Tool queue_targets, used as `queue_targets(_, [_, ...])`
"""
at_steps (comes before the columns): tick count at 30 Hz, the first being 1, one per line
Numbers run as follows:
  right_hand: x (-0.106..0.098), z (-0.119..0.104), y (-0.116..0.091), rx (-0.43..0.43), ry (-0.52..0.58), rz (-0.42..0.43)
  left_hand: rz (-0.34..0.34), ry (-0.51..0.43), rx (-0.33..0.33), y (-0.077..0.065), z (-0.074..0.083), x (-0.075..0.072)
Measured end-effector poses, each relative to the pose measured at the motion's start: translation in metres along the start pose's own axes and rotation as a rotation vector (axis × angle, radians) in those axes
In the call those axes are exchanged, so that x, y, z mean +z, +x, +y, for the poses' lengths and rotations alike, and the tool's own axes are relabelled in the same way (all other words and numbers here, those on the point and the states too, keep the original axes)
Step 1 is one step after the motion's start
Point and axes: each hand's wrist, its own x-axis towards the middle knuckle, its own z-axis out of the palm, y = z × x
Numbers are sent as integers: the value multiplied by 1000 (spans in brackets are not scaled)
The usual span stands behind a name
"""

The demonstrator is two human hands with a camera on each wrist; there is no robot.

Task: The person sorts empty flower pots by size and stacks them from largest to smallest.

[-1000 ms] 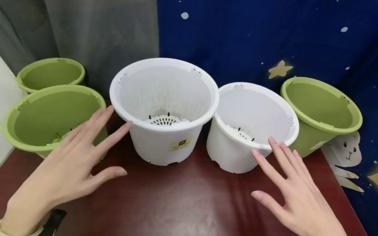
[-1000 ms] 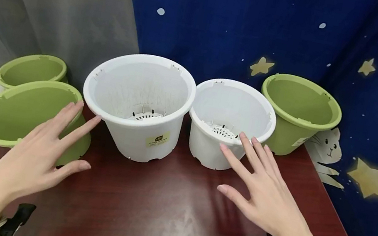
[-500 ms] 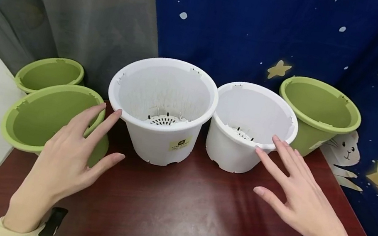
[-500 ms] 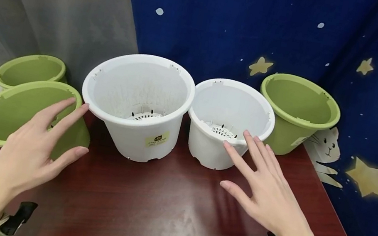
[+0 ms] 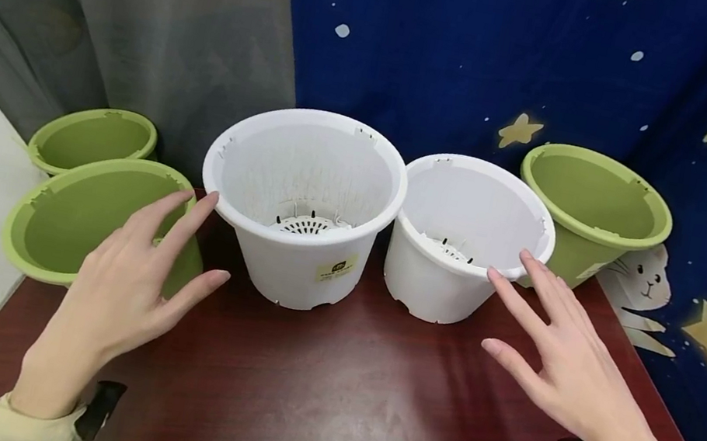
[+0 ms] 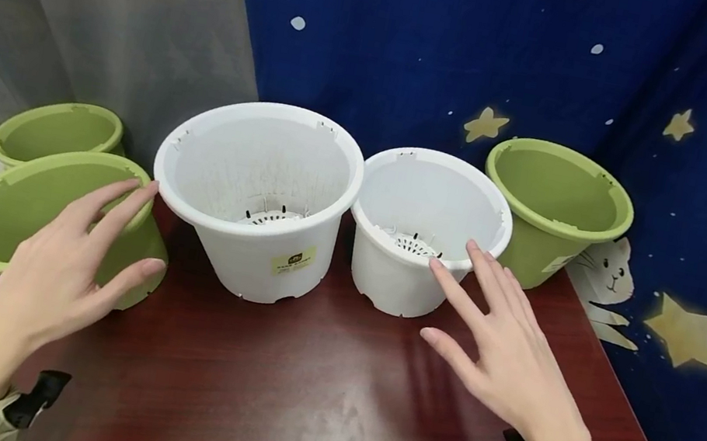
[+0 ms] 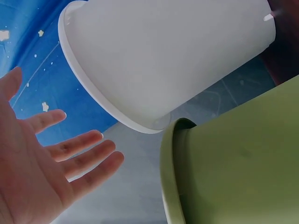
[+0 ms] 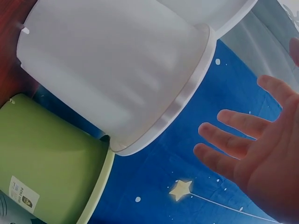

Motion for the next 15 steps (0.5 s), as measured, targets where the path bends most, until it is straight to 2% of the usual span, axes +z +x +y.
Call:
queue_targets(5, [-1, 2, 0, 21, -4, 12, -24, -11, -30, 1, -7, 0])
queue_targets(15, [-3, 6, -1, 81, -27, 55, -60, -30, -131, 3, -18, -4])
